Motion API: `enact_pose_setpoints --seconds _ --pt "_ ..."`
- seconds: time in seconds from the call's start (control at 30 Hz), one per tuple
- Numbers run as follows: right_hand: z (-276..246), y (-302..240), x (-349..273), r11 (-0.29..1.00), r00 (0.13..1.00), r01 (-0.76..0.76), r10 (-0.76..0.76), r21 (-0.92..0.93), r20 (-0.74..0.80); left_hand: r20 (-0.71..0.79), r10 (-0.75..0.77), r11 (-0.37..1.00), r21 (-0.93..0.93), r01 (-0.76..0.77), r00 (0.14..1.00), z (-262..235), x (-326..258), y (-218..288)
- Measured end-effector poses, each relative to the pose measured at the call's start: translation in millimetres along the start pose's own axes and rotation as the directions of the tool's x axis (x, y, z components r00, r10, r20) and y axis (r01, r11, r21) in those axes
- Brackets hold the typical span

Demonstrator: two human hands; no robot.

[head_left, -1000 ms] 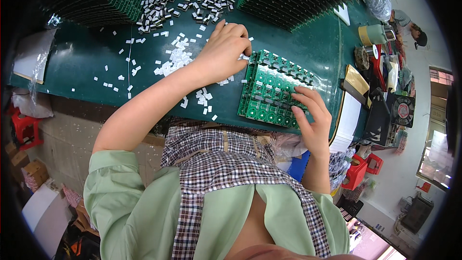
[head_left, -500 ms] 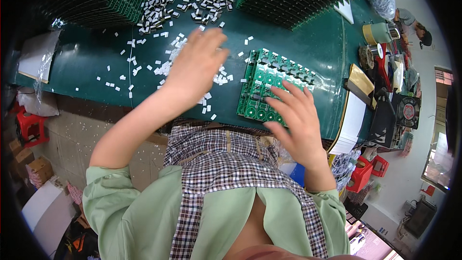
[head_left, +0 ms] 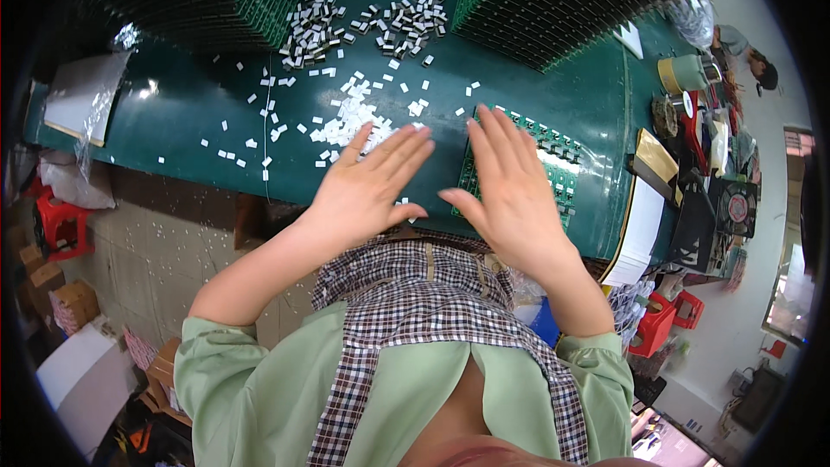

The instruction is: The person peels the backing tape off small display components by hand, presses the components onto circuit board panels, and stacks the assembled circuit boards on the workbench.

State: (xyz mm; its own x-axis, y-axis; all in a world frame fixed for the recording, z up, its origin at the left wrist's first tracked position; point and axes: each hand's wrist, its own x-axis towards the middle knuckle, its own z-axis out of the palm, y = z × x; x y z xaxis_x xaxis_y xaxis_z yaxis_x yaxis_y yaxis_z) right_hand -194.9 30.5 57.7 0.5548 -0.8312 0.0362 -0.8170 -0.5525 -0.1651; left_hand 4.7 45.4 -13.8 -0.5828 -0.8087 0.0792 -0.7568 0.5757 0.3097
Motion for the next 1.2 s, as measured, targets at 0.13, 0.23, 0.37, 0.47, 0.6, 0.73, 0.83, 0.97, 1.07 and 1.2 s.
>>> enact_pose_setpoints --seconds 0.13,0.23,0.37,0.47,0.6,0.73,0.83,0.97,1.07,1.2 --pt "28.3 11.3 40.4 0.939 0.999 -0.043 0.037 -0.34 -0.025 -0.079 -0.078 0.988 0.13 0.088 0.994 -8.8 -5.7 -25.6" --pt "35.5 15.6 59.4 0.906 0.978 -0.088 0.158 -0.414 0.136 -0.178 -0.184 0.973 0.104 0.205 0.967 -7.3 9.6 -42.0" --pt "46.7 -24.2 41.5 0.988 0.993 -0.013 0.031 -0.152 0.115 -0.115 -0.078 0.997 -0.026 0.076 0.99 -4.6 11.2 -49.9" --pt "57.4 -42.7 31.0 0.994 0.996 -0.085 0.085 0.074 0.01 -0.153 -0.035 0.977 -0.213 0.001 0.988 -6.9 11.2 -61.0" --pt "95.3 -70.1 43.2 0.947 0.923 -0.309 0.322 0.093 -0.211 -0.172 -0.223 0.713 -0.7 0.04 0.959 -17.5 12.9 -61.1" --pt "102.8 -70.8 59.7 0.948 0.91 -0.275 0.311 0.162 -0.274 -0.184 -0.389 0.376 -0.926 -0.027 0.903 -18.2 7.4 -67.9" --pt "104.5 -70.1 79.5 0.958 0.93 -0.231 0.269 0.168 -0.252 -0.231 -0.42 0.383 -0.922 -0.059 0.877 -18.3 -8.3 -61.9" --pt "114.9 -50.8 91.4 0.979 0.933 -0.14 0.18 0.147 -0.311 -0.095 -0.493 0.179 -0.984 -0.006 0.865 -26.9 -69.0 -52.2" --pt "108.4 -43.6 112.0 0.846 0.848 -0.065 0.326 0.529 -0.417 0.405 -0.278 -0.356 -0.886 0.298 0.871 -3.6 -102.4 -41.4" --pt "102.5 -38.2 141.4 0.496 0.739 0.028 0.575 0.868 -0.352 0.544 -0.068 -0.727 -0.601 0.332 0.836 46.1 -96.7 -36.1"
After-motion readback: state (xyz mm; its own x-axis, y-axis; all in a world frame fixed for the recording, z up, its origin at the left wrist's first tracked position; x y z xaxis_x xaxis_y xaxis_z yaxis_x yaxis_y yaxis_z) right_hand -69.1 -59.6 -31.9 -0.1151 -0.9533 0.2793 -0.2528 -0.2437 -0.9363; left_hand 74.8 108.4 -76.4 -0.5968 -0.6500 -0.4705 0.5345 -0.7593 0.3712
